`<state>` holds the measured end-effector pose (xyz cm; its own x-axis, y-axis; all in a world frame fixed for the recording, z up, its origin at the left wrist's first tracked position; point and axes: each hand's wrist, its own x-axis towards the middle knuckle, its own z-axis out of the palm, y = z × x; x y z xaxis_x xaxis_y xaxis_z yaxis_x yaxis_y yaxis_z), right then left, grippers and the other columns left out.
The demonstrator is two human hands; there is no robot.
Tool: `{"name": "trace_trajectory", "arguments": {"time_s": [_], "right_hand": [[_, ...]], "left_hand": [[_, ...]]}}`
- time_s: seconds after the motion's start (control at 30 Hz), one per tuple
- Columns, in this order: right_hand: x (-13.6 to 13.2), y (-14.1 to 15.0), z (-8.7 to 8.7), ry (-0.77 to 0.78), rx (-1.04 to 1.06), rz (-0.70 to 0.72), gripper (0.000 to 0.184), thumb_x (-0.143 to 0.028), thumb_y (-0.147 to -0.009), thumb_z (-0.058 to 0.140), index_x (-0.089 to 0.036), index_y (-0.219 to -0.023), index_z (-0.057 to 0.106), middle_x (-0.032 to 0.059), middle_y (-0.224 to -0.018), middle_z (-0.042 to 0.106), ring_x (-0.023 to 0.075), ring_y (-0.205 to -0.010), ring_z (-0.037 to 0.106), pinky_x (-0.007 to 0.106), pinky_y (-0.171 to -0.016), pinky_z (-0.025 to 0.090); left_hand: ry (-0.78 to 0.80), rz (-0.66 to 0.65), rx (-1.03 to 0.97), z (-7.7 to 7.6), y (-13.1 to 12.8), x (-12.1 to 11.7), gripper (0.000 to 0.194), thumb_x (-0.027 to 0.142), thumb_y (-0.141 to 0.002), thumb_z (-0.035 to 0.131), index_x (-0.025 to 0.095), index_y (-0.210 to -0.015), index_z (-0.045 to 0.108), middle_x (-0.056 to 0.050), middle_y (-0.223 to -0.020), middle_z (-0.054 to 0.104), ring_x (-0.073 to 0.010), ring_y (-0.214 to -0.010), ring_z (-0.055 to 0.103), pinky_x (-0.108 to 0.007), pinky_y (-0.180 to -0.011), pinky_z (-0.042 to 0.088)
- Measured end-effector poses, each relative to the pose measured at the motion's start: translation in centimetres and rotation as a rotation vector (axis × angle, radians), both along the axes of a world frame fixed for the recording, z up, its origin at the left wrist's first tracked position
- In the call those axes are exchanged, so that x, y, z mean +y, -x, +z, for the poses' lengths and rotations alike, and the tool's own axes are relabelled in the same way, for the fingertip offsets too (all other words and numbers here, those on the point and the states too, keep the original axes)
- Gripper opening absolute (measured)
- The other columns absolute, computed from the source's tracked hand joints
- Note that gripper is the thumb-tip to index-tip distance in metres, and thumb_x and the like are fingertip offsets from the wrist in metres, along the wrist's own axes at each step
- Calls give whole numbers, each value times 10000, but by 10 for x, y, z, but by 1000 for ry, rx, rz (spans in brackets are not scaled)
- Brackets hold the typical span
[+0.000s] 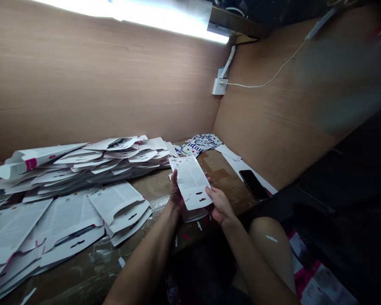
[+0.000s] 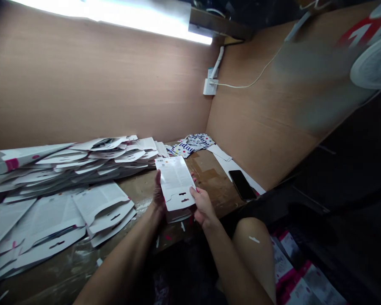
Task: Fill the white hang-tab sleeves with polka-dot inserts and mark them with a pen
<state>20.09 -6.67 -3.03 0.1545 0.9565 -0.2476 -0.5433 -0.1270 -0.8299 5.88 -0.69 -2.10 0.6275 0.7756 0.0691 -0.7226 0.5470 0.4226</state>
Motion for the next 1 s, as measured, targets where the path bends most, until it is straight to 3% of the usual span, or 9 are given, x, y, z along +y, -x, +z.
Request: {"name": "trace_trajectory", "arguments": {"time_s": [0.1,0.2,0.33,0.4,0.5,0.63,0.7,0.8,1.0], "right_hand": [[-12,5,9,-2,141,140,320,-245,-753,808,-167,-1050,715,84,-862,782,240,-760,732,286,-549,543],[-19,7,14,-49,146,187,432,-162,-713,763,-165,-1143,714,73,-922,793,178,-679,689,212,-466,450],[-19,14,10,-76,-43,62,413,-359,-788,815,-147,-1127,711,89,-912,798,199,-678,697,237,-467,465],[-18,19,9,-129,-139,11,437,-438,-809,820,-153,-1122,714,88,-929,802,237,-783,735,292,-593,559],[-20,22,11,-191,-168,63,469,-381,-782,815,-179,-1192,706,57,-947,804,247,-873,751,330,-748,602],[-23,24,14,-107,-197,112,526,-426,-817,735,-190,-1279,654,24,-830,769,196,-629,685,263,-513,513],[-23,24,11,-80,-306,93,508,-518,-865,686,-186,-1249,654,20,-776,743,181,-538,619,258,-450,452],[-22,21,7,-115,-622,-18,402,-558,-925,605,-188,-1050,700,42,-764,726,208,-633,644,278,-549,484],[-15,4,12,-146,-1210,-22,291,-324,-971,425,-234,-743,583,33,-618,622,190,-592,550,295,-606,366]], "left_hand": [[-41,-40,-60,8,12,-5,994,855,-826,615,201,-1565,503,-204,-1457,661,-490,-1371,594,-716,-1144,409],[-64,-81,-73,13,20,-4,1044,899,-834,564,186,-1591,473,-212,-1514,616,-499,-1419,545,-727,-1162,384],[-98,-91,-87,14,19,-3,1064,941,-825,531,215,-1601,465,-194,-1549,590,-496,-1445,519,-712,-1187,363],[-107,-61,-90,15,18,-2,1051,943,-829,524,228,-1597,470,-187,-1545,595,-487,-1441,527,-697,-1195,361],[-100,-33,-70,17,17,-2,1048,968,-819,500,229,-1563,510,-183,-1497,636,-479,-1427,542,-681,-1183,380],[-50,6,-8,21,18,-3,1056,997,-797,484,202,-1485,586,-198,-1394,694,-479,-1403,559,-673,-1133,431],[-25,36,18,22,18,-4,1045,996,-782,507,204,-1455,608,-201,-1352,711,-470,-1387,576,-672,-1113,455],[9,85,65,23,16,-4,990,962,-781,555,214,-1425,625,-196,-1297,732,-456,-1358,609,-666,-1097,482],[45,131,150,18,16,-2,896,873,-828,613,201,-1420,621,-180,-1254,751,-457,-1325,640,-643,-1093,511]]}}
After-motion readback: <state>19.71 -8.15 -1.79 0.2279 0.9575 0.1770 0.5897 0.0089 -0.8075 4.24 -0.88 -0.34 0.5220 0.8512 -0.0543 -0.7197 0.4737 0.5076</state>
